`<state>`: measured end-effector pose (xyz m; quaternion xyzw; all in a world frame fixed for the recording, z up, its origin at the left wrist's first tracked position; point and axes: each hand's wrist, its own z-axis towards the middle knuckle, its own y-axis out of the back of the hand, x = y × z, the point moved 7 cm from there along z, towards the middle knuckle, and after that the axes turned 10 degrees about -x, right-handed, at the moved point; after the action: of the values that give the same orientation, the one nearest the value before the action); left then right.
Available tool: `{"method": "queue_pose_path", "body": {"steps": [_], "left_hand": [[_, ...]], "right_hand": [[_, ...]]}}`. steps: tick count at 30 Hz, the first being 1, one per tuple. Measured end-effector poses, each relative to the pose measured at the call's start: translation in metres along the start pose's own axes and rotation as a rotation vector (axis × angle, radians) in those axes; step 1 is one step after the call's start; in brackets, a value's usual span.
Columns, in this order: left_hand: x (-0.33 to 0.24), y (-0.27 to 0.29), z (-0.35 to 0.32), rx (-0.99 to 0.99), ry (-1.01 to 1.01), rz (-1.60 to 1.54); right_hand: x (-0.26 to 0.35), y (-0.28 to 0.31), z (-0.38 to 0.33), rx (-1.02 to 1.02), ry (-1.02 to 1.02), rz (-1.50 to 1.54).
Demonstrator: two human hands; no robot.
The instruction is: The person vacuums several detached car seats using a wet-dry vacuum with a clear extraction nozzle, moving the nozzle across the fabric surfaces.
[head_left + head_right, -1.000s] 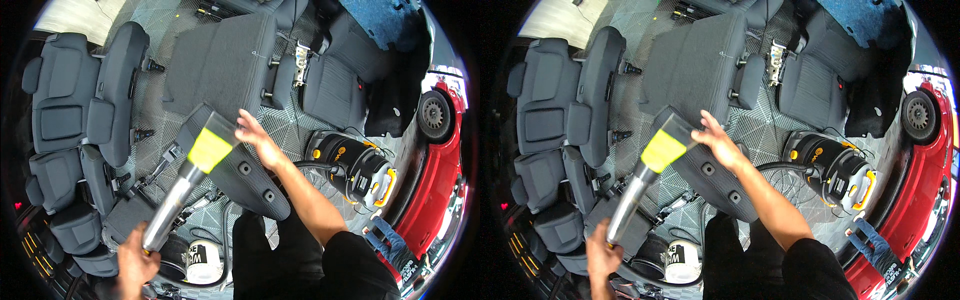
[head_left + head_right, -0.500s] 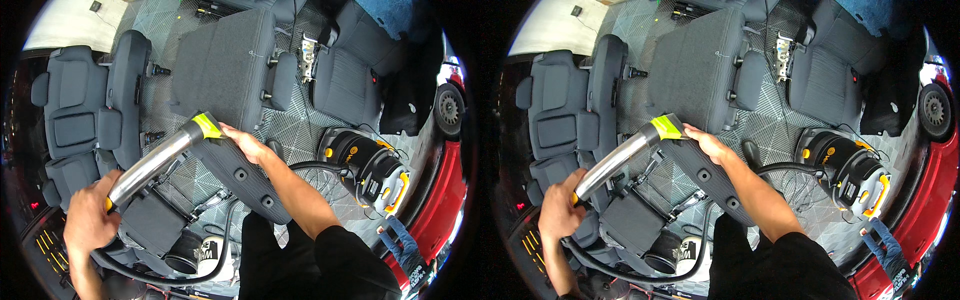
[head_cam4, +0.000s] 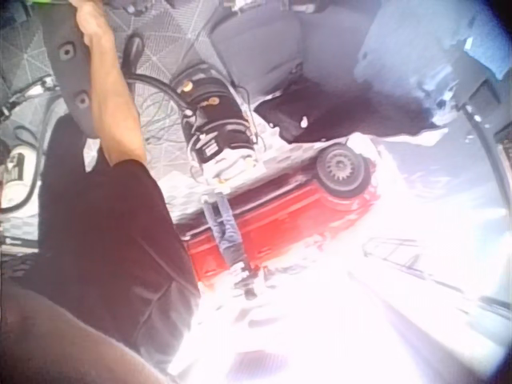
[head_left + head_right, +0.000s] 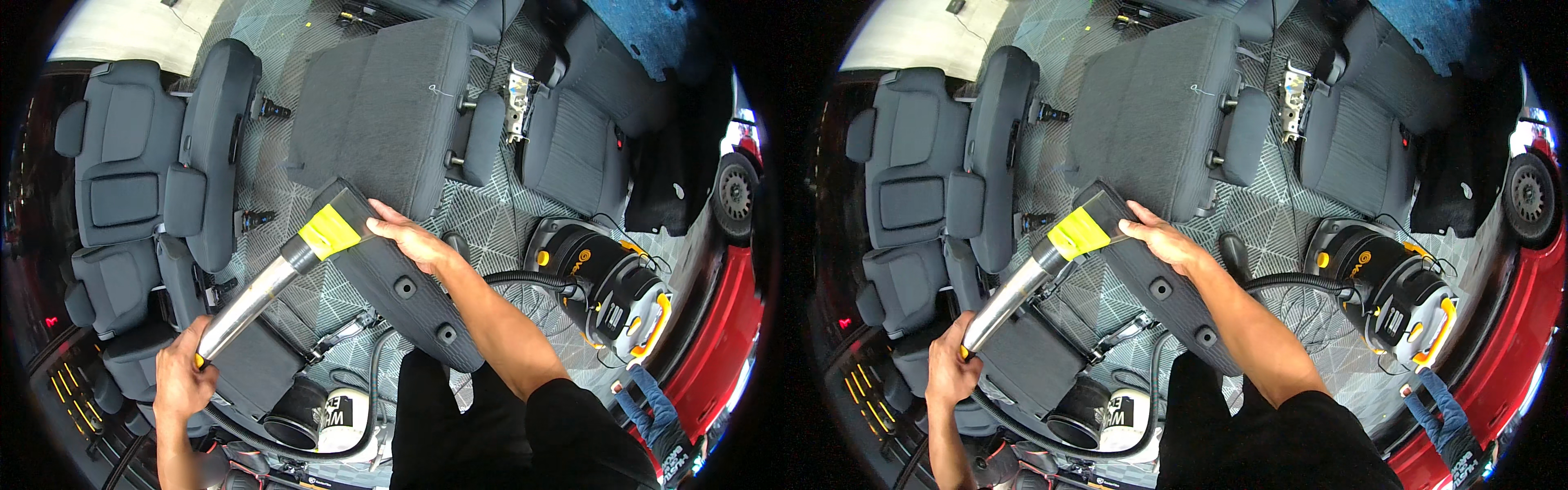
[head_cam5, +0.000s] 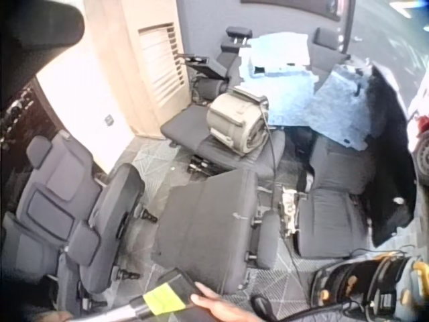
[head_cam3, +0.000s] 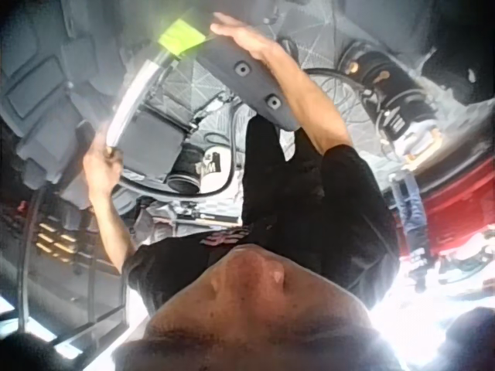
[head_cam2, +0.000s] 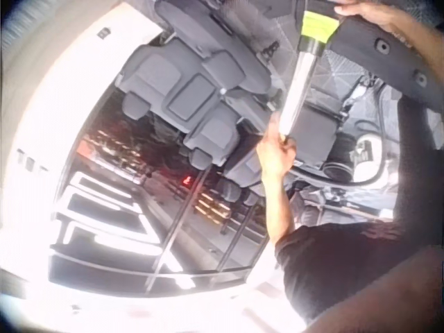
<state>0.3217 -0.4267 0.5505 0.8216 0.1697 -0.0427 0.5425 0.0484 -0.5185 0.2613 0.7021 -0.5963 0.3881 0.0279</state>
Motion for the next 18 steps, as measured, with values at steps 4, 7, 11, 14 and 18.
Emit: {"method": "queue_pose_path", "body": {"steps": [4, 7, 11, 14, 18], "left_hand": [[0.028, -0.02, -0.007, -0.029, 0.013, -0.066], [0.05, -0.036, -0.008, -0.041, 0.032, -0.089], [0.078, -0.061, -0.007, -0.055, 0.055, -0.127], [0.098, -0.083, -0.008, -0.054, 0.113, -0.145], [0.115, -0.12, -0.009, -0.138, 0.07, -0.221]], "right_hand": [[0.002, -0.003, -0.002, -0.05, 0.002, -0.092], [0.008, -0.007, -0.006, -0.087, 0.01, -0.159], [0.014, -0.008, -0.011, -0.138, 0.004, -0.226], [0.019, -0.011, -0.015, -0.162, 0.017, -0.285], [0.019, -0.014, -0.014, -0.178, 0.047, -0.33]]}}
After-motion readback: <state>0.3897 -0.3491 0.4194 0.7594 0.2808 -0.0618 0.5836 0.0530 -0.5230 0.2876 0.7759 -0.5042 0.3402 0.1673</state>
